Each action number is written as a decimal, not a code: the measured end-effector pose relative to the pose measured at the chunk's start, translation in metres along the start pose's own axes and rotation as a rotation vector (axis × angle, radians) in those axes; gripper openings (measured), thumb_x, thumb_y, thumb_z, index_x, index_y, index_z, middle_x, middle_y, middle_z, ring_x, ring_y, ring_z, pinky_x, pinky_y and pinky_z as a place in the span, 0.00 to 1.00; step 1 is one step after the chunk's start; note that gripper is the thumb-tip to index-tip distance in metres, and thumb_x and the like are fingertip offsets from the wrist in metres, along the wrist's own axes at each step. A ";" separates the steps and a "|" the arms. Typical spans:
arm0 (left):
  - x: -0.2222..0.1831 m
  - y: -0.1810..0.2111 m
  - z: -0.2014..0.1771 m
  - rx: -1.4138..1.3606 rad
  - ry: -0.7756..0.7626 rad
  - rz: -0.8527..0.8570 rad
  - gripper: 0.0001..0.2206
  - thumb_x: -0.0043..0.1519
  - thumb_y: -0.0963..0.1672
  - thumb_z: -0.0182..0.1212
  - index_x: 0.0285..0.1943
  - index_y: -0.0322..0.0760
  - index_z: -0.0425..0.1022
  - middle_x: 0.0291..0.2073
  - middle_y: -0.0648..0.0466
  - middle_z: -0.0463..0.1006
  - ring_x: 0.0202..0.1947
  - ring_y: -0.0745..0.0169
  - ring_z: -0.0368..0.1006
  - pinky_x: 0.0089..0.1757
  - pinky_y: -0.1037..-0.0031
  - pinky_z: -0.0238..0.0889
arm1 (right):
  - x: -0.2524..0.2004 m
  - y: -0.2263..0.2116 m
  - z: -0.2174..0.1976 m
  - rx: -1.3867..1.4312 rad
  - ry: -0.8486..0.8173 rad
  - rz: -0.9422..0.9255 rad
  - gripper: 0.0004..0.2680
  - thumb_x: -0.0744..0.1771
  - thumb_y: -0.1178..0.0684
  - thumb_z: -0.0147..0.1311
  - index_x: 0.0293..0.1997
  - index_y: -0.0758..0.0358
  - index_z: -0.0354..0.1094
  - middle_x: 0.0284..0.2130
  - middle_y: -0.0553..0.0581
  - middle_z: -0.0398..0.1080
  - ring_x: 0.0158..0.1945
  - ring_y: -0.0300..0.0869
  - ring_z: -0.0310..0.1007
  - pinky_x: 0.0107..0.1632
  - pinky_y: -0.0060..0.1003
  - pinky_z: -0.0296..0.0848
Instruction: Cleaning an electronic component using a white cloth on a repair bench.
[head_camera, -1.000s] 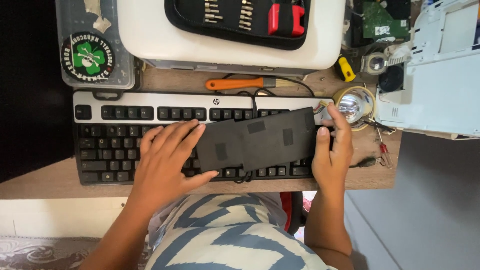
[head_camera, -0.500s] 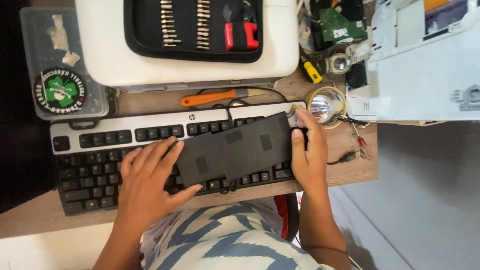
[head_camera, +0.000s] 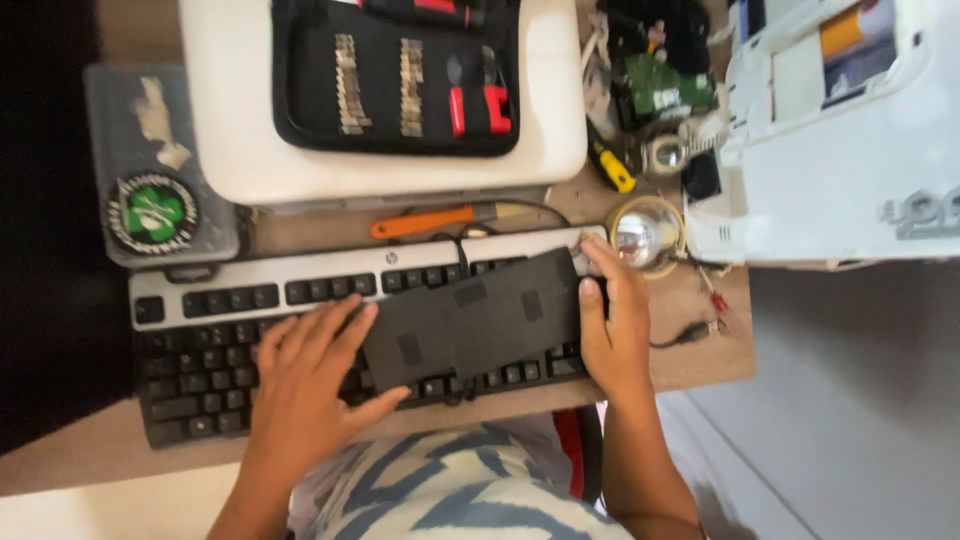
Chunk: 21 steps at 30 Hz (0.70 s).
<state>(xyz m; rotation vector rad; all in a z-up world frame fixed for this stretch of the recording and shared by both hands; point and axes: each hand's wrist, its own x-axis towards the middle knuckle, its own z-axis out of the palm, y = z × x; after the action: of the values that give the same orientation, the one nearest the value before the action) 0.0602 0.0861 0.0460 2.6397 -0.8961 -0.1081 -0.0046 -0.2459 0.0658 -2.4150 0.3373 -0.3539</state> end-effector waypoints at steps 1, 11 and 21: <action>0.000 -0.003 0.004 0.011 0.025 0.001 0.42 0.52 0.64 0.64 0.75 0.50 0.63 0.70 0.58 0.67 0.69 0.57 0.62 0.64 0.55 0.45 | -0.001 0.003 0.001 0.005 0.014 -0.023 0.16 0.73 0.50 0.37 0.67 0.64 0.63 0.66 0.64 0.65 0.68 0.52 0.64 0.69 0.47 0.58; 0.003 -0.009 0.009 0.016 -0.049 0.022 0.44 0.53 0.66 0.63 0.77 0.54 0.58 0.71 0.58 0.63 0.68 0.55 0.59 0.62 0.51 0.47 | 0.002 -0.003 -0.001 0.008 -0.028 0.045 0.17 0.72 0.46 0.36 0.65 0.59 0.66 0.66 0.61 0.66 0.72 0.50 0.60 0.70 0.48 0.53; 0.004 -0.003 -0.004 -0.107 -0.108 -0.003 0.42 0.55 0.63 0.68 0.77 0.52 0.59 0.73 0.56 0.60 0.70 0.54 0.55 0.63 0.50 0.39 | -0.001 0.001 0.002 -0.020 -0.053 0.092 0.17 0.71 0.47 0.38 0.64 0.58 0.67 0.67 0.59 0.65 0.72 0.49 0.59 0.70 0.50 0.52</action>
<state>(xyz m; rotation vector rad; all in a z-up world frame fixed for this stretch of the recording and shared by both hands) 0.0661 0.0869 0.0491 2.5563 -0.8943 -0.2933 -0.0047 -0.2457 0.0635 -2.4138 0.4282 -0.2465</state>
